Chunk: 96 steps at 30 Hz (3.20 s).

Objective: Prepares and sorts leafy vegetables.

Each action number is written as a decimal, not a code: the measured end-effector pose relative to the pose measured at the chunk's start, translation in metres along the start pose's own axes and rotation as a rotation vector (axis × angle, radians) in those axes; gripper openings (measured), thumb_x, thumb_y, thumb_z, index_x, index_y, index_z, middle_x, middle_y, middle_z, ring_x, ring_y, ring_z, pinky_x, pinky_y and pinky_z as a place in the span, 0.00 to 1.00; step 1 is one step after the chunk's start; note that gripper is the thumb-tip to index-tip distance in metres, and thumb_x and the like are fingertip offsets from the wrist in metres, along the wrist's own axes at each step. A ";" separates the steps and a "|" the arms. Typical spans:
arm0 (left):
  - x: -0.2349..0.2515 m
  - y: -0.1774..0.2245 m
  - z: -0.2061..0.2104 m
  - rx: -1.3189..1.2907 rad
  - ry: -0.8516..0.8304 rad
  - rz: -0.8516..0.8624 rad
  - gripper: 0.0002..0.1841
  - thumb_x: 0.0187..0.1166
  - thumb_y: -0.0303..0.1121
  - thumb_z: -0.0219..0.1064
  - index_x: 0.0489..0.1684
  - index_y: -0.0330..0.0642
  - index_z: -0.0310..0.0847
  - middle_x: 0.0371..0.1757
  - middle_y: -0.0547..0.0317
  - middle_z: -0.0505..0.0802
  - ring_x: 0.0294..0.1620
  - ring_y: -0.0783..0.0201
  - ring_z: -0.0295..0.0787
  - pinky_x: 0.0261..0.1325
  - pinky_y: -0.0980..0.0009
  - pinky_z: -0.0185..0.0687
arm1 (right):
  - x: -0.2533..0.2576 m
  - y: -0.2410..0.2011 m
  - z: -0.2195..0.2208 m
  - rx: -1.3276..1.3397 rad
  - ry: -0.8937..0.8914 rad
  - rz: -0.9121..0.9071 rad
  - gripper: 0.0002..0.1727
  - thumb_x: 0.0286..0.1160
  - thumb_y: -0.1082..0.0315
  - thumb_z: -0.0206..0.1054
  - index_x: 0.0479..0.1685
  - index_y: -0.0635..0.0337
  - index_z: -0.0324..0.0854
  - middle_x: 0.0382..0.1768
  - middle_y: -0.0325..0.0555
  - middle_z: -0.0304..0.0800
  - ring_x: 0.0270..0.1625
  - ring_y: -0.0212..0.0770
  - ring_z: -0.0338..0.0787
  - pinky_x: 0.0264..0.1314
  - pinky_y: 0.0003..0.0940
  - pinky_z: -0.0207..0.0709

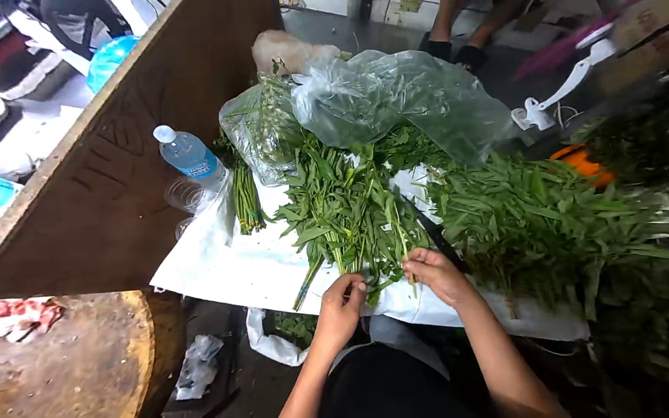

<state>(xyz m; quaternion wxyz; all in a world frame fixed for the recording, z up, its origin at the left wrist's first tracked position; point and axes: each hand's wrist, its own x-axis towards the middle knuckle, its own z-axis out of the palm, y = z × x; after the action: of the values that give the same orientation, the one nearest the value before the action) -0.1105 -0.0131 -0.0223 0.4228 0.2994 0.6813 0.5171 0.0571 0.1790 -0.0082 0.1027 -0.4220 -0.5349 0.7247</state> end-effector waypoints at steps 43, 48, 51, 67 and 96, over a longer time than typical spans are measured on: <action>0.000 0.005 0.069 -0.781 0.094 -0.306 0.13 0.87 0.34 0.61 0.55 0.37 0.87 0.33 0.60 0.92 0.19 0.77 0.75 0.21 0.81 0.71 | -0.017 0.030 0.022 -0.238 -0.265 -0.109 0.10 0.73 0.69 0.74 0.47 0.62 0.84 0.29 0.37 0.90 0.21 0.26 0.83 0.23 0.23 0.80; -0.022 0.006 0.027 -0.526 0.441 -0.155 0.13 0.88 0.33 0.55 0.48 0.36 0.85 0.43 0.57 0.94 0.39 0.65 0.92 0.46 0.65 0.91 | 0.010 0.007 0.015 -0.514 -0.534 -0.118 0.19 0.85 0.57 0.65 0.63 0.62 0.86 0.49 0.49 0.92 0.38 0.35 0.90 0.44 0.32 0.87; -0.052 0.025 -0.017 -0.503 0.603 -0.040 0.17 0.94 0.44 0.49 0.53 0.45 0.82 0.24 0.65 0.87 0.14 0.73 0.79 0.17 0.75 0.81 | 0.039 -0.030 0.016 -0.519 -0.344 -0.135 0.19 0.88 0.61 0.59 0.66 0.64 0.83 0.47 0.51 0.92 0.38 0.38 0.91 0.44 0.38 0.88; -0.029 0.002 0.022 -1.353 0.333 0.071 0.14 0.90 0.37 0.54 0.46 0.46 0.88 0.08 0.73 0.73 0.07 0.77 0.71 0.14 0.79 0.72 | 0.126 -0.053 0.026 -0.315 0.026 -0.176 0.16 0.82 0.70 0.64 0.64 0.67 0.78 0.46 0.53 0.92 0.36 0.42 0.94 0.37 0.39 0.90; 0.019 0.009 0.063 -1.084 0.485 -0.025 0.12 0.91 0.31 0.52 0.55 0.35 0.80 0.23 0.61 0.81 0.15 0.71 0.76 0.20 0.76 0.78 | 0.050 0.001 -0.006 0.415 0.045 0.058 0.18 0.91 0.71 0.53 0.75 0.63 0.67 0.50 0.52 0.92 0.40 0.41 0.94 0.43 0.33 0.89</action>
<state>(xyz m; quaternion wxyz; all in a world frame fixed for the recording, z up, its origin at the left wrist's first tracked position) -0.0635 0.0338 -0.0252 0.3540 -0.0939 0.4008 0.8398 0.0306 0.2130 -0.0352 0.1785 -0.4233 -0.3594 0.8123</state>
